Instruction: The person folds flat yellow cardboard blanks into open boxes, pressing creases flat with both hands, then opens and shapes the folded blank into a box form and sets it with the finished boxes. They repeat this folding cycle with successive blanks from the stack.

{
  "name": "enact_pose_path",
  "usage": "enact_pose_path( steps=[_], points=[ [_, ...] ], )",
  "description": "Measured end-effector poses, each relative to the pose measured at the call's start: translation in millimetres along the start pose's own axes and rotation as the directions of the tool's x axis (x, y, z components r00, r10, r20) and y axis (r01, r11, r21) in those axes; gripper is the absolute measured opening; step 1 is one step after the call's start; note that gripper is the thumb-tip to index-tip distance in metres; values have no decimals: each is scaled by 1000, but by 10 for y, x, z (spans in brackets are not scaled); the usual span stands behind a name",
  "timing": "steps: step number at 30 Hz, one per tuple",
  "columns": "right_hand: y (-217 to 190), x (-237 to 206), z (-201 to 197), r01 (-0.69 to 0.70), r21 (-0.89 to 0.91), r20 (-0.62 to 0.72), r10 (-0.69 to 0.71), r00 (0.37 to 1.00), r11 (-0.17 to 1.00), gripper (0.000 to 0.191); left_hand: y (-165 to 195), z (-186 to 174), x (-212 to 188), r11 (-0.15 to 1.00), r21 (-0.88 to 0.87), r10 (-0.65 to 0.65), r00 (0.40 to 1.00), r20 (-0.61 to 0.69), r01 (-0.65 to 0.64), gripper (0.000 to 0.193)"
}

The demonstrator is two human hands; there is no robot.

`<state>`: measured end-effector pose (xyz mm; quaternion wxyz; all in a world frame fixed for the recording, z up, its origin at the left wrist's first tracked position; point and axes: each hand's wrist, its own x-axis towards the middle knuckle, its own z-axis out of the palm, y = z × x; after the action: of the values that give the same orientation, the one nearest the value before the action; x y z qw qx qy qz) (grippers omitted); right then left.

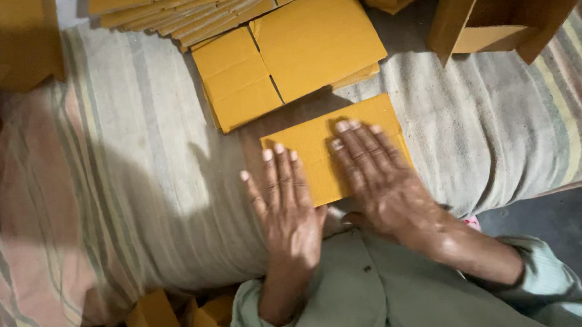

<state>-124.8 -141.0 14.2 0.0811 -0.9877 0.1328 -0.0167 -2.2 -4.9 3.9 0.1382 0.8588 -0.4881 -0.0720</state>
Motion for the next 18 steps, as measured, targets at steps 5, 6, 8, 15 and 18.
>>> enact_pose_path(
  steps=[5,6,8,15,18],
  points=[
    [143,-64,-176,-126,-16,-62,125,990,992,121,-79,-187,-84,999,38,-35,999,-7,35,106],
    [86,-56,-176,-155,-60,-21,154,988,986,122,-37,-170,-75,995,68,-72,997,39,69,108],
    [-121,15,-110,-68,-149,132,88,987,986,119,64,-89,-15,983,182,-60,989,137,34,111],
    [-50,-6,-102,82,-116,25,-79,997,990,122,33,-66,-83,999,19,42,999,-9,-42,106],
    [98,-76,-183,-36,52,-91,41,995,998,119,-66,-158,-150,999,33,44,993,-114,-40,102]
  ],
)
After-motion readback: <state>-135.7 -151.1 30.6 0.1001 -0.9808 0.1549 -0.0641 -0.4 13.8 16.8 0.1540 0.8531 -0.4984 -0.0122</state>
